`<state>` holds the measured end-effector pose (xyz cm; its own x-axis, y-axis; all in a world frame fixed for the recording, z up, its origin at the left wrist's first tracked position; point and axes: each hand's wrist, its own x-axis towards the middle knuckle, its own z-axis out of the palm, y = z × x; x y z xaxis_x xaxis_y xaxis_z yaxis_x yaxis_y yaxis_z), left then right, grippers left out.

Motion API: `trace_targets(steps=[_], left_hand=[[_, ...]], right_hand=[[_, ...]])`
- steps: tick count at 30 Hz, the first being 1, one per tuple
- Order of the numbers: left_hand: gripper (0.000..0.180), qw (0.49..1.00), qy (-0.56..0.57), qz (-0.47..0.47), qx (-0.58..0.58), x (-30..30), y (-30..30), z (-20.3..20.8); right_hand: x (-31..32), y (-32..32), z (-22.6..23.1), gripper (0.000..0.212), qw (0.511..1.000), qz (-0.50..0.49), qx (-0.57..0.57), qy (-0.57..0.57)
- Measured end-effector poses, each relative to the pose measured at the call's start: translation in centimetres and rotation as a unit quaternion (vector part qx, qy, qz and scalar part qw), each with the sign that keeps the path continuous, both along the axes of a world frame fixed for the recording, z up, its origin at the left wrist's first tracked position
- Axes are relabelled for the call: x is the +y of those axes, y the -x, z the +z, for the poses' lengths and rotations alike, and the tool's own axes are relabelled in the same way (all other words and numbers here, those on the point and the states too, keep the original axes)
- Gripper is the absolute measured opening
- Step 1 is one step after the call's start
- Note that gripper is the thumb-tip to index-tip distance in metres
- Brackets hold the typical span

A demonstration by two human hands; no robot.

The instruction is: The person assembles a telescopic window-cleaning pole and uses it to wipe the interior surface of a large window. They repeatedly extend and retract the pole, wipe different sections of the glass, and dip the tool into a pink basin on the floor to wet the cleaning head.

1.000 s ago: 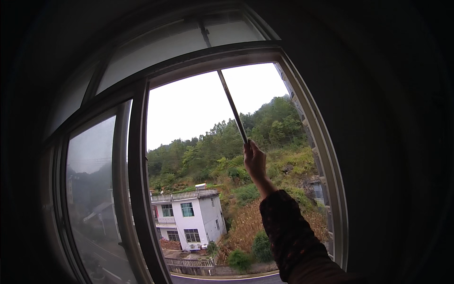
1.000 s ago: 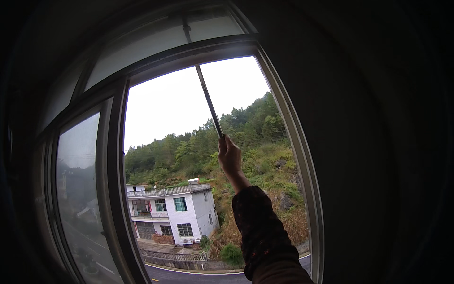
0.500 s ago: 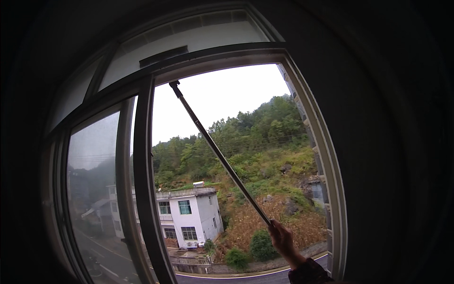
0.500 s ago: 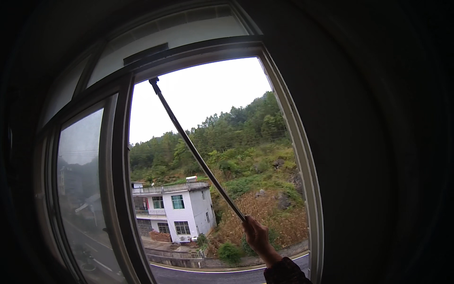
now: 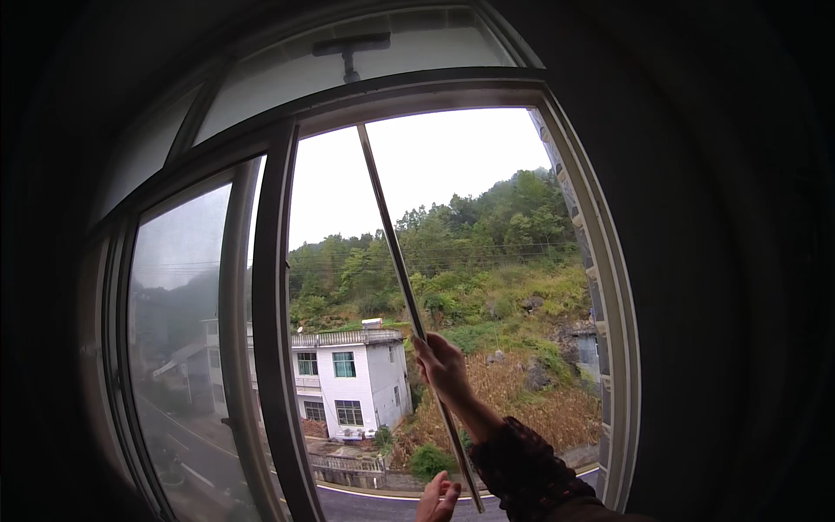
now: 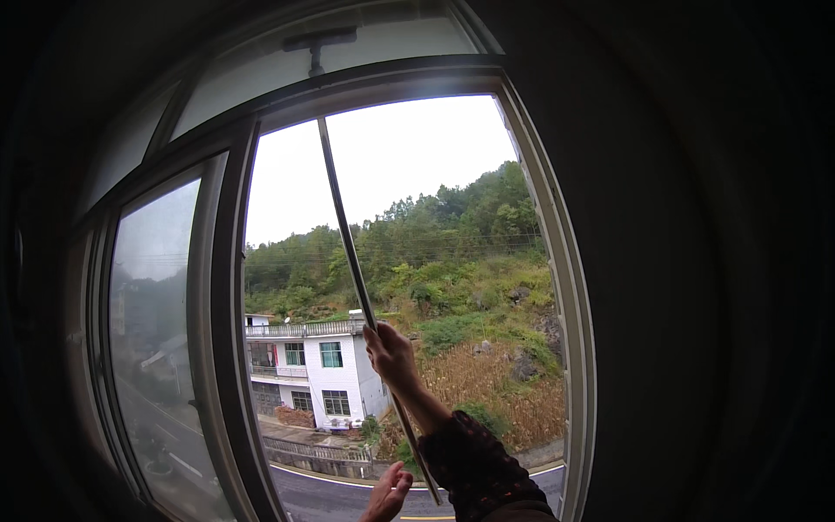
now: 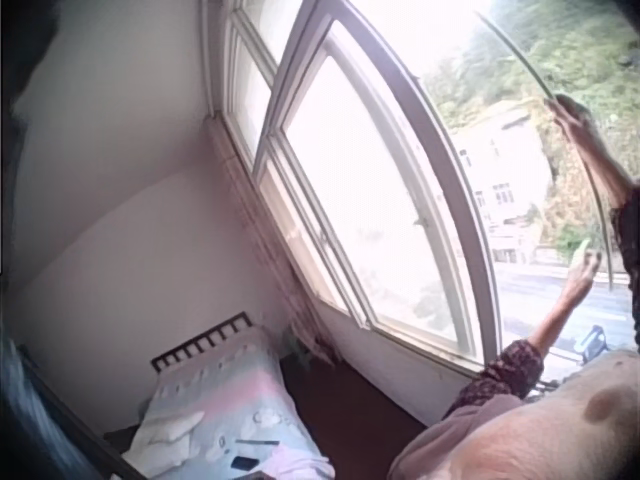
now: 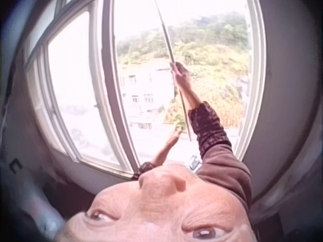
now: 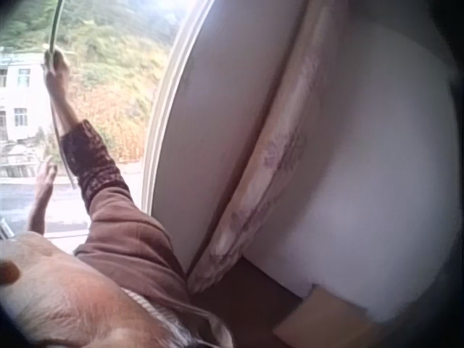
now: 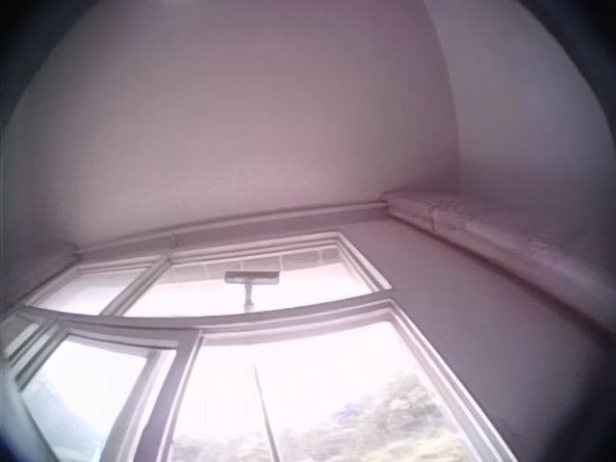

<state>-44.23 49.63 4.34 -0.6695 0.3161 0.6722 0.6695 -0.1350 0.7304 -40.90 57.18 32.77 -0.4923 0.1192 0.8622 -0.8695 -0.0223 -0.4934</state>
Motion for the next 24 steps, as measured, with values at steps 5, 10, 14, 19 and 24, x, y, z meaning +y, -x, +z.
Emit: trace_targets(steps=[5, 10, 14, 19, 24], left_hand=[[0.042, 0.964, -0.186, -0.172, -0.078, -0.6, -1.9, 8.0], [0.041, 0.939, -0.263, -0.201, -0.090, 0.2, -2.5, 7.8], [0.039, 0.983, -0.142, -0.061, -0.102, 2.0, 1.5, 2.0], [0.026, 0.983, 0.020, 0.146, 0.107, 4.6, 7.0, -6.9], [0.053, 0.988, 0.132, 0.063, -0.056, 1.2, 1.5, -11.0]], right_hand=[[-4.6, -0.2, 8.0, 0.016, 0.984, 0.175, 0.026, -0.033], [-6.8, 0.0, 8.9, 0.014, 0.980, 0.180, 0.013, -0.079], [-5.2, 2.2, 2.7, 0.014, 0.991, 0.101, 0.042, -0.075], [1.8, 6.1, -7.6, 0.020, 0.997, -0.018, 0.034, -0.074], [10.0, 6.8, -15.3, 0.019, 0.965, -0.178, 0.104, -0.161]])
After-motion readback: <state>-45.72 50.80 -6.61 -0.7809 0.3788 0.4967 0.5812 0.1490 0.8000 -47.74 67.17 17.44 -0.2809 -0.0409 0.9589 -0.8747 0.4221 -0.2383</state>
